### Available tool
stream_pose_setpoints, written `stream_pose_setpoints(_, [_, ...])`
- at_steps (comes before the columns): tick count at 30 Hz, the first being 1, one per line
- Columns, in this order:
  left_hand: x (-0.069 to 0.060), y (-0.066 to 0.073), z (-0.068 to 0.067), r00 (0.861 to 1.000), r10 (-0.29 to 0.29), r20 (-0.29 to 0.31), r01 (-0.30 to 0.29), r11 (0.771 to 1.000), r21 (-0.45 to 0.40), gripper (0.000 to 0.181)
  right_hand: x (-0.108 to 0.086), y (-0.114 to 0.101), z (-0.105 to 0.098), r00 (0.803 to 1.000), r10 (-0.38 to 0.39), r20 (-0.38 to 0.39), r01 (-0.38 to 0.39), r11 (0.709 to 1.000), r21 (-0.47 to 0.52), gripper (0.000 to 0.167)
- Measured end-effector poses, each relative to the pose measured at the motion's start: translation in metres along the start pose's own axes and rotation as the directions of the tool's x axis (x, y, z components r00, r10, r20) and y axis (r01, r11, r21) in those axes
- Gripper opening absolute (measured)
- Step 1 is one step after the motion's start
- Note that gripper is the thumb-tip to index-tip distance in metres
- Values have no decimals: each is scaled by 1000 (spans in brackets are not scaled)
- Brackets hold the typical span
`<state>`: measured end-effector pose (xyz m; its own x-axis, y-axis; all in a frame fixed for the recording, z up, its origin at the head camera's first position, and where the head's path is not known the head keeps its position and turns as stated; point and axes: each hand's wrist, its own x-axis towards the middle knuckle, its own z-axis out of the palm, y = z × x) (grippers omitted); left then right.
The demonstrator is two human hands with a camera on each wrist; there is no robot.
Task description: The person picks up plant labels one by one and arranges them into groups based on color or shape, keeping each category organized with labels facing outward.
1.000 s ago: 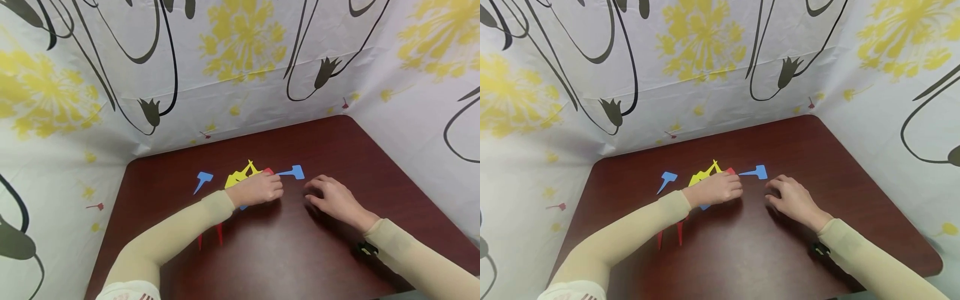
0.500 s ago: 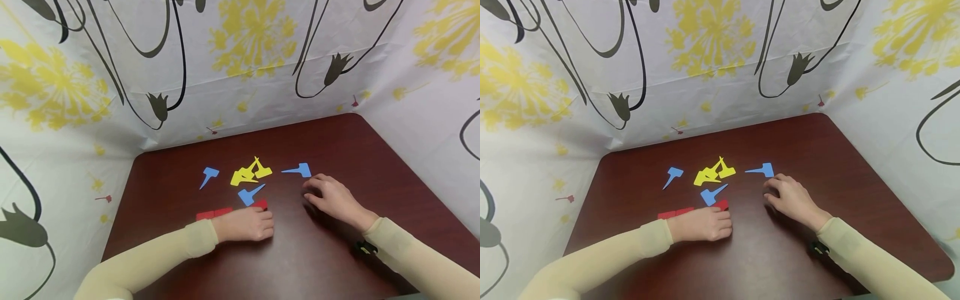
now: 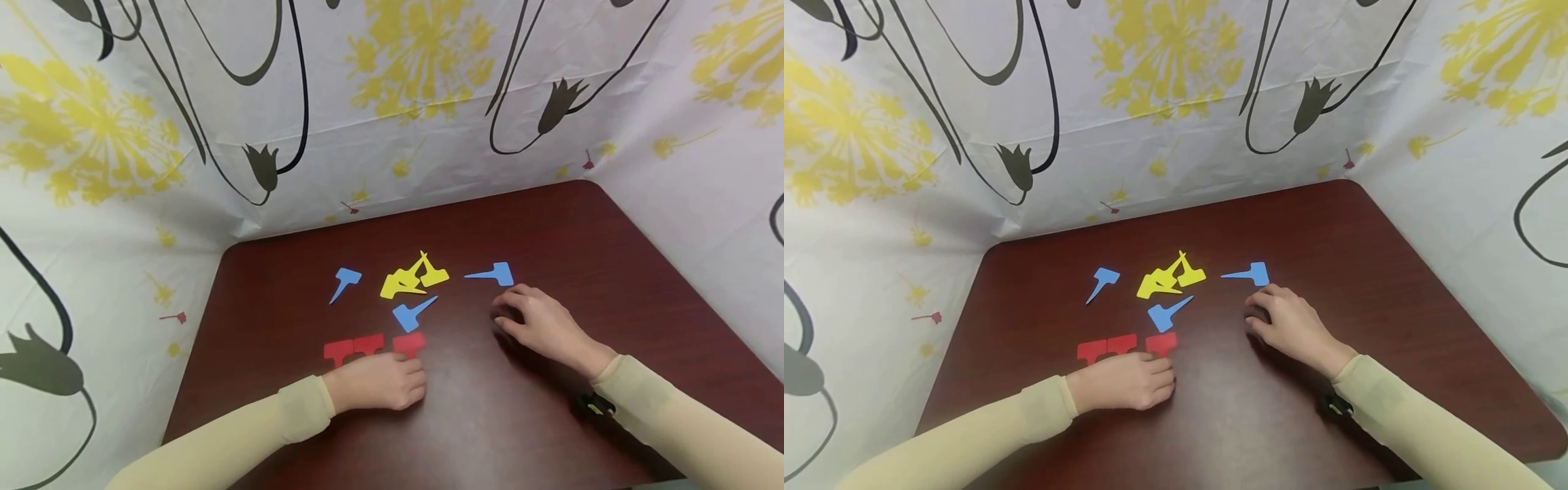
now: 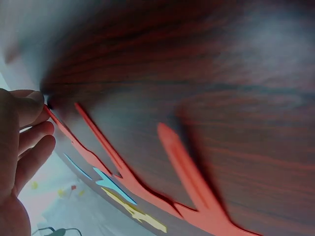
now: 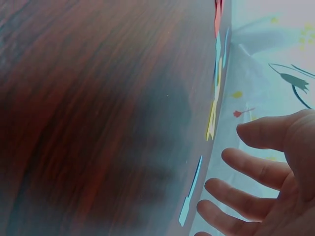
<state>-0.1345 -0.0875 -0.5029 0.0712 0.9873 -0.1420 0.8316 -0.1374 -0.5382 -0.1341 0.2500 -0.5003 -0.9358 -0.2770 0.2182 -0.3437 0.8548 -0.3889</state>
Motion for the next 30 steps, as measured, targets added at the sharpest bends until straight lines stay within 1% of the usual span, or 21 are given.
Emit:
stream_pose_setpoints(3, [-6, 0, 1, 1000, -22, -19, 23, 999, 24, 14, 2, 0, 1, 1000, -19, 2, 19, 1000, -25, 28])
stream_pose_setpoints(7, [-11, 0, 4, 997, -53, -60, 57, 996, 63, 7, 8, 2, 2, 996, -85, -28, 82, 991, -104, 34])
stream_pose_setpoints(11, [-14, 2, 7, 994, -77, -71, 81, 996, 47, 8, 14, 1, 3, 990, -129, -51, 119, 978, -172, 40])
stream_pose_setpoints(14, [-17, 3, 8, 994, -89, -65, 91, 996, 24, 10, 17, -3, 5, 988, -146, -49, 134, 973, -186, 42])
stream_pose_setpoints(17, [-19, 3, 10, 994, -90, -59, 92, 996, 18, 12, 19, -7, 7, 987, -159, -38, 149, 971, -188, 44])
stream_pose_setpoints(23, [-21, 3, 11, 993, -91, -73, 92, 996, 0, 13, 20, -12, 12, 985, -169, -25, 161, 968, -190, 45])
stream_pose_setpoints(30, [-23, 4, 10, 990, -115, -83, 113, 993, -28, 15, 20, -13, 12, 985, -173, -24, 165, 968, -190, 43])
